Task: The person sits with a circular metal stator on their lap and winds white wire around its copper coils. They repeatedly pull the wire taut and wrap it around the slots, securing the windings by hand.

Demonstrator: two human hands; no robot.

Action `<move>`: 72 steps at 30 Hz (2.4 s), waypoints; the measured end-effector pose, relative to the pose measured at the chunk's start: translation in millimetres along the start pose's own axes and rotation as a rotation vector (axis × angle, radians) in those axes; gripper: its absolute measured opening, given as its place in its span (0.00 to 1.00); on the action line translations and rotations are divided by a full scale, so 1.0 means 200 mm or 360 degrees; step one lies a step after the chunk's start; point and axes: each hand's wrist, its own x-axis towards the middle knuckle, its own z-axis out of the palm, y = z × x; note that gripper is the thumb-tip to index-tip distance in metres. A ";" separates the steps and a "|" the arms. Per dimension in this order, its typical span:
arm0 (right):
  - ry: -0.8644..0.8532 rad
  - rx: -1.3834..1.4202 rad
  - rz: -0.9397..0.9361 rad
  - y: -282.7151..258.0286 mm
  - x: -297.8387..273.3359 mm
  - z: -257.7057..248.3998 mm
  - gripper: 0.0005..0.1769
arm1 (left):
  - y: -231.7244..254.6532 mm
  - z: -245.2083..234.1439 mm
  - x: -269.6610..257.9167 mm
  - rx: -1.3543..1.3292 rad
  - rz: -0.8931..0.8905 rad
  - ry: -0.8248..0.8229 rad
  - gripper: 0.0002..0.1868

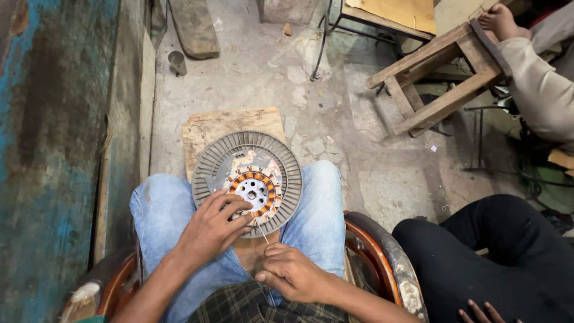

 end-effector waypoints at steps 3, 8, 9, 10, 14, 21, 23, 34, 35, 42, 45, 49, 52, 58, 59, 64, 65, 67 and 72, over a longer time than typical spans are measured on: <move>-0.0062 -0.0234 -0.0035 0.01 0.01 0.01 0.19 | 0.02 0.01 -0.01 0.0012 -0.0053 -0.0013 0.14; -0.0070 -0.0427 -0.0059 0.01 0.01 0.05 0.19 | 0.01 0.02 -0.03 0.0013 -0.0051 -0.0039 0.16; -0.0074 -0.0451 -0.0048 0.00 0.02 0.06 0.20 | 0.02 0.02 -0.03 0.0001 -0.0054 -0.0047 0.16; -0.0087 -0.0453 -0.0031 0.00 0.03 0.06 0.20 | 0.02 0.01 -0.02 -0.0015 -0.0081 -0.0066 0.16; -0.0119 -0.0495 -0.0006 -0.01 0.01 0.08 0.19 | 0.08 -0.07 0.01 0.0011 -0.0066 -0.0072 0.24; -0.0119 -0.0669 -0.0050 0.06 -0.01 0.08 0.15 | 0.32 -0.11 0.05 -0.1340 -0.0276 0.0428 0.43; -0.0122 -0.0601 -0.0062 0.06 -0.03 0.10 0.15 | 0.31 -0.10 0.03 -0.0798 -0.0369 0.0226 0.41; -0.0178 -0.0680 -0.0188 0.04 0.00 0.08 0.17 | 0.13 0.05 -0.11 0.0214 -0.0313 -0.0392 0.48; -0.0198 -0.0696 -0.0154 0.04 0.00 0.07 0.17 | 0.12 0.05 -0.10 0.0181 -0.0352 -0.0477 0.49; -0.0143 -0.0734 -0.0153 0.02 -0.02 0.10 0.17 | 0.15 0.03 -0.13 0.0138 -0.0330 -0.0477 0.48; -0.0157 -0.0776 -0.0135 0.03 -0.03 0.10 0.17 | 0.14 0.04 -0.12 0.0195 -0.0313 -0.0438 0.46; -0.0149 -0.0799 -0.0167 0.04 -0.05 0.11 0.17 | 0.12 0.05 -0.13 0.0135 -0.0271 -0.0313 0.45; -0.0132 -0.0785 -0.0191 0.02 -0.05 0.10 0.17 | 0.14 0.09 -0.15 0.0235 -0.0216 -0.0271 0.40; 0.0051 -0.0452 -0.0277 -0.07 -0.02 0.03 0.09 | 0.19 0.22 -0.26 -0.0150 -0.0050 -0.0131 0.32; 0.0100 -0.0350 -0.0278 -0.08 -0.04 0.01 0.08 | 0.19 0.26 -0.27 -0.0211 -0.0084 -0.0131 0.31; 0.0270 -0.0444 -0.0503 -0.09 -0.03 0.00 0.07 | 0.19 0.28 -0.39 -0.0305 -0.0095 0.0071 0.25; 0.0264 -0.0298 -0.0424 -0.09 -0.03 0.00 0.07 | 0.23 0.29 -0.40 -0.0288 -0.0046 0.0120 0.21; 0.0261 -0.0025 -0.0261 -0.07 -0.02 -0.03 0.07 | 0.29 0.32 -0.40 -0.0296 -0.0044 0.0182 0.18; 0.0299 0.0301 0.0022 -0.01 -0.08 -0.07 0.11 | 0.31 0.40 -0.43 -0.0487 -0.0547 -0.0238 0.15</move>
